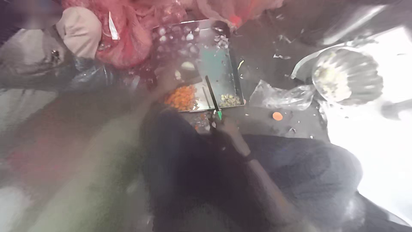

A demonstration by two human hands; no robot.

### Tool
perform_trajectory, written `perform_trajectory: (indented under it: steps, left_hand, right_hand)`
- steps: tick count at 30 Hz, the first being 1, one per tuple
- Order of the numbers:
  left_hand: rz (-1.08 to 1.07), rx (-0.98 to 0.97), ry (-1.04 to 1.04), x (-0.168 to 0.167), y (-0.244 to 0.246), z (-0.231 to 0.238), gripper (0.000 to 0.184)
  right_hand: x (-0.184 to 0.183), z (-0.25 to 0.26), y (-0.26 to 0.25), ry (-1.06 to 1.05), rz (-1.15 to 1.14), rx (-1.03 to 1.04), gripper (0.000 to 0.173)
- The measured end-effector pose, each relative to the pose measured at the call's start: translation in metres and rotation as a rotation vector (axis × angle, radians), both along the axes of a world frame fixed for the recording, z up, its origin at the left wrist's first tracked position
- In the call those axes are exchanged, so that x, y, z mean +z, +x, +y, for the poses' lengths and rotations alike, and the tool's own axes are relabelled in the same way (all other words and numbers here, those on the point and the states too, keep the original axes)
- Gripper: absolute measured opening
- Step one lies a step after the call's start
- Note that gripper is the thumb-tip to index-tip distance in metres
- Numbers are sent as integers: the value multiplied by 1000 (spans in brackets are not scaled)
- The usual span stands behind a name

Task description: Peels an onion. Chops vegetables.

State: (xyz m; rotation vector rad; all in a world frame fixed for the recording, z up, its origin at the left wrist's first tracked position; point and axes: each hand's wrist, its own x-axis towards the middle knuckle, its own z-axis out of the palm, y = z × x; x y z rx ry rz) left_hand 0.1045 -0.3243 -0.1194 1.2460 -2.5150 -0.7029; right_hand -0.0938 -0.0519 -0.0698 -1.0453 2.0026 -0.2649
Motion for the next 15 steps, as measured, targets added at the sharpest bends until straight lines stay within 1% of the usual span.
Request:
perform_trajectory:
  steps: [2, 3, 7, 8, 10, 11, 13, 15]
  left_hand:
    - [14, -122, -53, -4, 6, 4, 50]
    - [22, -166, -73, -6, 8, 4, 47]
    - [-78, -258, -56, -1, 19, 17, 48]
    - [-86, -281, -26, 1, 23, 23, 51]
    - [-68, -329, 48, 9, 32, 34, 47]
    - [-35, -341, 102, 18, 34, 41, 45]
    - [20, -290, 246, 41, 40, 52, 40]
    - [54, -255, 273, 54, 50, 49, 35]
  right_hand:
    - [-4, 3, -5, 31, -15, -38, 49]
    - [-6, 5, -7, 6, -30, -66, 48]
    - [1, 10, -13, -97, -58, -91, 45]
    - [3, 12, -14, -122, -59, -93, 45]
    - [3, 15, -17, -181, -69, -105, 44]
    - [1, 17, -18, -210, -79, -108, 42]
    - [1, 20, -20, -244, -121, -134, 43]
    - [1, 22, -22, -281, -145, -144, 41]
